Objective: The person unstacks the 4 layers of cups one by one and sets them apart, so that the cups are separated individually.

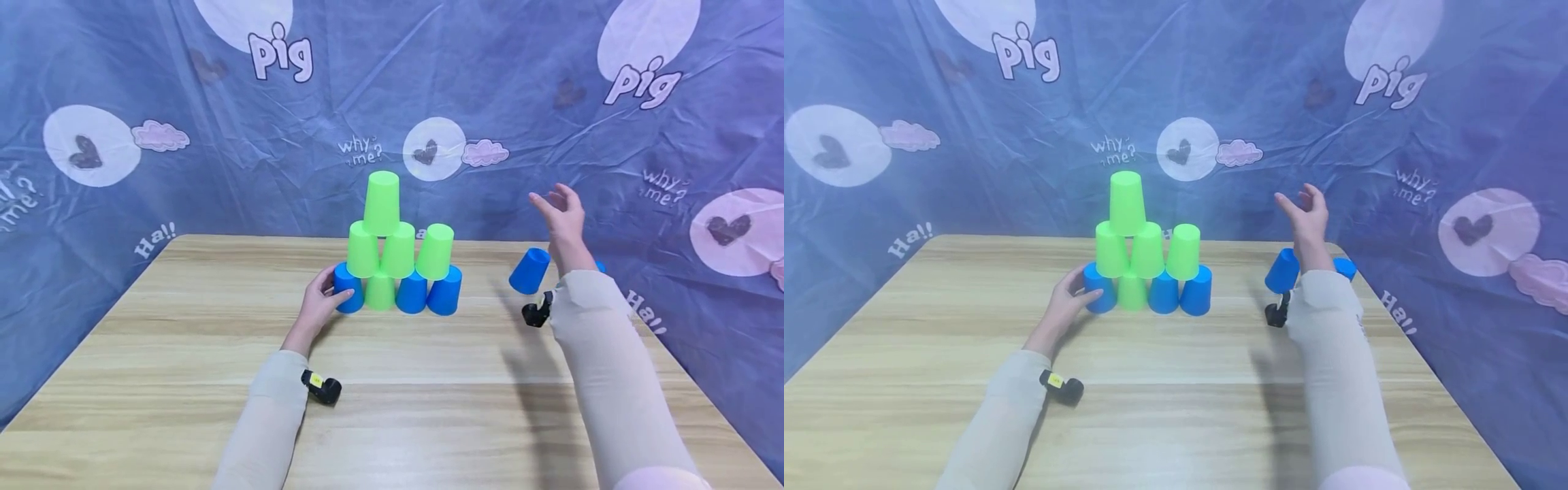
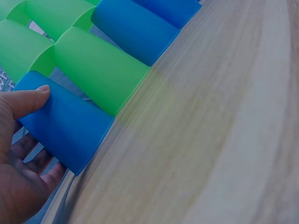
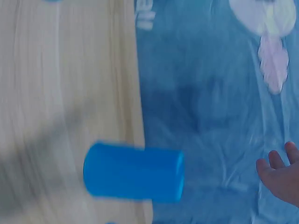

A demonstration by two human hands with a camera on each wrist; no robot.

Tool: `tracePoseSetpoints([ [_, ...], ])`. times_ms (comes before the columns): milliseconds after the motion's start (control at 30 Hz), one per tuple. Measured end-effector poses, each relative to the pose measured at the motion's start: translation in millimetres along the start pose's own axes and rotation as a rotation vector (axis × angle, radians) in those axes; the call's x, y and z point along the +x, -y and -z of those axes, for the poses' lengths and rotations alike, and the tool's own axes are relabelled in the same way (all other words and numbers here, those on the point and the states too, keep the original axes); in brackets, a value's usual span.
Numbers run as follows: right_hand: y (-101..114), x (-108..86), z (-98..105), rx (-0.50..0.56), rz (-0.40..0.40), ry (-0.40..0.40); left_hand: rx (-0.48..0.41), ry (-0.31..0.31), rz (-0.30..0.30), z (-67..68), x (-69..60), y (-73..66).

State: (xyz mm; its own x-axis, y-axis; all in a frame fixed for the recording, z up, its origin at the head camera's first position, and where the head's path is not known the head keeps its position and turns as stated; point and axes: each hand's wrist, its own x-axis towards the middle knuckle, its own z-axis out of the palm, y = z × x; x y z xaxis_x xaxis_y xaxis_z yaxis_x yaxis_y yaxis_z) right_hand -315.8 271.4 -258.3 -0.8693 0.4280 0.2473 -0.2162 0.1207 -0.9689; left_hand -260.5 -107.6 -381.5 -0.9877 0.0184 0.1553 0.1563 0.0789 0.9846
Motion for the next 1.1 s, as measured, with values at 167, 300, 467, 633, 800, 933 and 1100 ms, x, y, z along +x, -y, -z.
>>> tracePoseSetpoints([
  [167,5.8,-8.3,-26.7,0.01,0.042,0.101,0.005,-0.003,0.012,-0.7,1.5,1.4],
  [300,10.4,-12.5,-45.2,0.046,0.056,0.153,-0.008,-0.002,0.011,0.3,5.7,7.3],
  [467,15.1,-18.0,-64.5,0.108,0.067,0.22,-0.004,-0.006,-0.003,2.1,13.3,21.6],
  [633,21.1,-28.9,-82.9,0.207,0.057,0.29,-0.001,-0.006,-0.012,1.7,12.5,24.0],
  [800,27.7,-39.7,-99.0,0.276,0.055,0.361,-0.008,-0.002,0.002,0.7,5.2,12.3],
  [933,34.0,-46.9,-108.2,0.291,0.055,0.414,0.007,-0.006,0.0,-0.3,1.6,5.3],
  [1100,40.2,-55.2,-118.5,0.291,0.046,0.484,0.003,-0.004,0.001,-1.4,1.5,2.9],
])
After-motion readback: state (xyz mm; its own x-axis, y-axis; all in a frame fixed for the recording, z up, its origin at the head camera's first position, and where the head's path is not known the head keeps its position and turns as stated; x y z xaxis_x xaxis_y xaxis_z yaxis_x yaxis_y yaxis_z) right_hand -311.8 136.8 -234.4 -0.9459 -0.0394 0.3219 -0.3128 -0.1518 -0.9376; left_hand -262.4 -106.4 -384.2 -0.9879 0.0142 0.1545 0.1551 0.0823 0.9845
